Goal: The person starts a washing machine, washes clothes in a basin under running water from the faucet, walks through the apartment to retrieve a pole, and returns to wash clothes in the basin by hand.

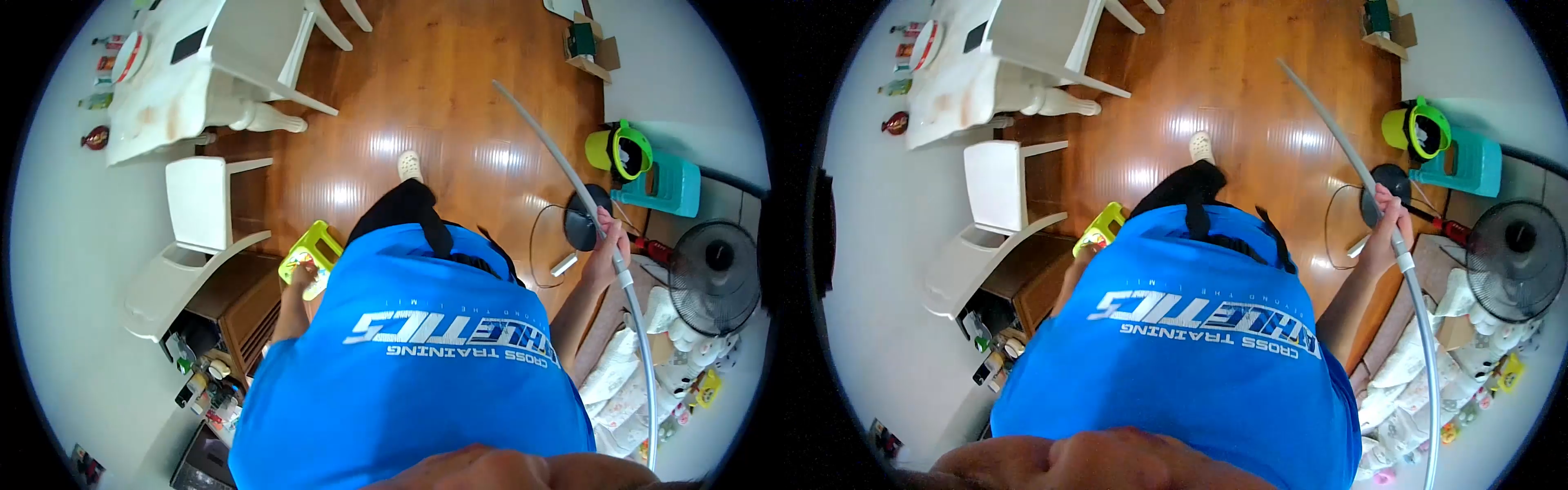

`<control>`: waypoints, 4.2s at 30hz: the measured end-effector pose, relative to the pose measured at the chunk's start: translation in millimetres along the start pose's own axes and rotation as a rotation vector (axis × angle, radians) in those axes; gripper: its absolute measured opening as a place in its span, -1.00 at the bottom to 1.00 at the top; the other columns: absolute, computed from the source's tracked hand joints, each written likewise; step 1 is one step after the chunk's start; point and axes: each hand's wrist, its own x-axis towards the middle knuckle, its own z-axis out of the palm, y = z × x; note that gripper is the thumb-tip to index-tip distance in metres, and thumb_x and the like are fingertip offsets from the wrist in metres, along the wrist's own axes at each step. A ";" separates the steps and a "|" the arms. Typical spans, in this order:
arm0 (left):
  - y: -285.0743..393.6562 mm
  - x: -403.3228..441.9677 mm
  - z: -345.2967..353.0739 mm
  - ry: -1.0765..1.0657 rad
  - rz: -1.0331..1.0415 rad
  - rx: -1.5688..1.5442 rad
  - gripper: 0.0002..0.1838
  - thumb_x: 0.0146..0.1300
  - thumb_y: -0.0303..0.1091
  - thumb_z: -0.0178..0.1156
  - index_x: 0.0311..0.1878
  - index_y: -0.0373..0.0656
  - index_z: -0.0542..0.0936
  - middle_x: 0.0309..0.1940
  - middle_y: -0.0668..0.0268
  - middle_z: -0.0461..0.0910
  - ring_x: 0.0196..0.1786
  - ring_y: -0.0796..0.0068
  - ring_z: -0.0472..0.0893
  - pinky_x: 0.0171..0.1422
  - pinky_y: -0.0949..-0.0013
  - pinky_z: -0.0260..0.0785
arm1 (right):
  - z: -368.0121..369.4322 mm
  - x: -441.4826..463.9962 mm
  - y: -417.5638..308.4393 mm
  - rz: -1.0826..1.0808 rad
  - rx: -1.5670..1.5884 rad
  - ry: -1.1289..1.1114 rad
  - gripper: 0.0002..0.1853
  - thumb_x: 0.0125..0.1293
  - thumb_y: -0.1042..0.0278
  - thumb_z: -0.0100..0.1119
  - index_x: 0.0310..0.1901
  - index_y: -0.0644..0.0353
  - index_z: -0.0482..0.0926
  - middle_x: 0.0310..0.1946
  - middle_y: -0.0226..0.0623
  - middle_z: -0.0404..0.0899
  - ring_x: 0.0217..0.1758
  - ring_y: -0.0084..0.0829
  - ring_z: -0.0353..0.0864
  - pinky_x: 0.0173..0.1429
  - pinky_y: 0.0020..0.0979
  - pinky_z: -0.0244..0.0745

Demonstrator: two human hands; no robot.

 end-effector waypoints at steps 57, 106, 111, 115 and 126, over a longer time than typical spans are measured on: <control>1144.6 639.6 -524.5 -0.044 0.289 0.001 -0.75 0.22 -0.28 0.07 -0.19 -0.30 0.49 -0.44 0.25 0.52 -0.39 0.48 0.49 -0.30 0.42 0.36 | 522.5 1125.1 126.4 0.092 -0.238 -0.089 -0.85 0.24 0.44 0.03 -0.40 0.31 0.54 -0.32 -0.17 0.58 -0.14 -0.39 0.53 0.05 -0.36 0.40; 1958.8 1041.5 -694.3 -0.182 0.229 0.327 -0.77 0.10 -0.25 0.17 -0.41 -0.26 0.53 -0.61 0.23 0.54 -0.58 0.46 0.50 -0.49 0.35 0.34 | 666.7 1954.2 227.6 0.133 -0.439 0.310 -0.87 0.10 0.38 0.21 -0.40 0.28 0.57 -0.38 -0.28 0.60 -0.35 -0.59 0.50 -0.21 -0.54 0.40; 2124.4 1073.7 -711.4 -0.228 0.301 0.375 -0.77 0.10 -0.24 0.16 -0.41 -0.25 0.54 -0.61 0.22 0.54 -0.58 0.45 0.50 -0.48 0.34 0.35 | 657.1 2016.0 254.7 0.133 -0.575 0.436 -0.82 0.16 0.33 0.15 -0.44 0.29 0.55 -0.58 -0.44 0.48 -0.51 -0.68 0.32 -0.40 -0.59 0.25; 2291.4 1092.8 -731.4 -0.160 0.449 0.338 -0.77 0.10 -0.24 0.16 -0.42 -0.24 0.54 -0.60 0.21 0.54 -0.57 0.44 0.50 -0.47 0.33 0.36 | 652.4 2067.5 247.1 0.230 -0.621 0.514 -0.81 0.18 0.33 0.13 -0.44 0.29 0.55 -0.56 -0.35 0.54 -0.48 -0.63 0.41 -0.37 -0.56 0.31; 2648.6 1105.7 -641.2 -0.060 1.070 0.467 -0.70 0.07 -0.20 0.10 -0.21 -0.21 0.54 -0.29 0.06 0.58 -0.21 0.15 0.57 -0.13 0.27 0.41 | 616.6 2162.9 281.5 0.389 -0.218 0.614 -0.79 0.21 0.30 0.08 -0.42 0.28 0.54 -0.55 -0.36 0.54 -0.50 -0.63 0.40 -0.39 -0.59 0.31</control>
